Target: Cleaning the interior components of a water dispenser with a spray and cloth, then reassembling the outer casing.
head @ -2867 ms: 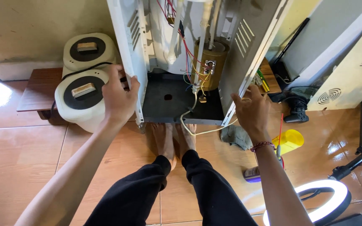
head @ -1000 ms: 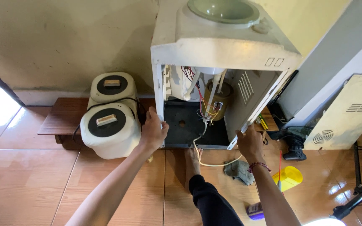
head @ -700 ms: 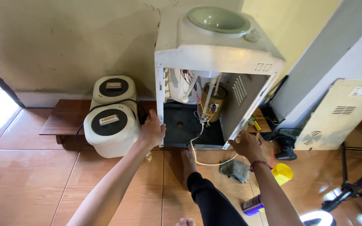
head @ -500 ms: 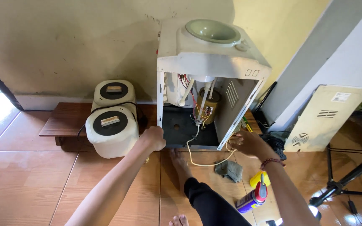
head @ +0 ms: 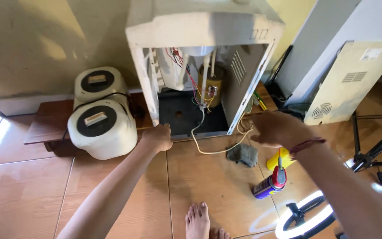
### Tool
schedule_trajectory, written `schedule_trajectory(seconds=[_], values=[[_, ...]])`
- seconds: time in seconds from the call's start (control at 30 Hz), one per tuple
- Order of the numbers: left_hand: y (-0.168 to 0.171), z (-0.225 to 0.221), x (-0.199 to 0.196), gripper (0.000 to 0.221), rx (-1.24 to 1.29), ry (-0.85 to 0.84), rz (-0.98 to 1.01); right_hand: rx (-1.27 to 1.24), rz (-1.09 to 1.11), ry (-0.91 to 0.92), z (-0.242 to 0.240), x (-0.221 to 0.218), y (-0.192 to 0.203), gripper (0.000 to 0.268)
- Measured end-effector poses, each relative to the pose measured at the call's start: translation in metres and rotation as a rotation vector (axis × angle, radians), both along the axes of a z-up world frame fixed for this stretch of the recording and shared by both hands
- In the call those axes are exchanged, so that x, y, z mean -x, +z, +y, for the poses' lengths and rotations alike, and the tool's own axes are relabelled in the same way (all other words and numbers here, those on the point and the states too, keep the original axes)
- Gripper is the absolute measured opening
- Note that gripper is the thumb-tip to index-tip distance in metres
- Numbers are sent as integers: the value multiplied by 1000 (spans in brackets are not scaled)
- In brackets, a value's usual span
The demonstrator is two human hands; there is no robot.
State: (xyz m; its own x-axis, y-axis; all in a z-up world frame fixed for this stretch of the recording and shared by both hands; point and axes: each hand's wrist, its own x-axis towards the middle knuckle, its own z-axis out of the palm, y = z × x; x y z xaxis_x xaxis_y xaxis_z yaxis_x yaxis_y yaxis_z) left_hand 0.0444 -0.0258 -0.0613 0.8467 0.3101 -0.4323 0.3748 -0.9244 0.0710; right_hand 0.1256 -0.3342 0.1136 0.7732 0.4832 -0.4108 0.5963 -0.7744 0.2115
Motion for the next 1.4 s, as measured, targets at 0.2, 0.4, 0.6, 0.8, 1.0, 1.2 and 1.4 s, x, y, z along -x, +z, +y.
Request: schedule_trajectory(seconds=[0.2, 0.4, 0.6, 0.8, 1.0, 1.2, 1.4], values=[[4, -35, -19, 65, 49, -223, 326, 12, 5, 265, 8, -14, -93, 28], [-51, -61, -82, 56, 98, -274, 410, -84, 33, 435, 10, -23, -143, 45], [-22, -86, -101, 57, 222, -201, 343, 22, 156, 435, -7, -73, -130, 40], [7, -78, -74, 51, 298, -238, 194, 133, 267, 301, -15, -105, -132, 45], [42, -59, -38, 42, 379, -106, -121, 275, 146, 242, -1, -125, -135, 48], [63, 9, -4, 31, 258, -90, -259, 121, 114, 11, 5, -119, -107, 56], [128, 24, 13, 60, 65, 222, -101, -53, 51, -167, -14, -107, -108, 56]])
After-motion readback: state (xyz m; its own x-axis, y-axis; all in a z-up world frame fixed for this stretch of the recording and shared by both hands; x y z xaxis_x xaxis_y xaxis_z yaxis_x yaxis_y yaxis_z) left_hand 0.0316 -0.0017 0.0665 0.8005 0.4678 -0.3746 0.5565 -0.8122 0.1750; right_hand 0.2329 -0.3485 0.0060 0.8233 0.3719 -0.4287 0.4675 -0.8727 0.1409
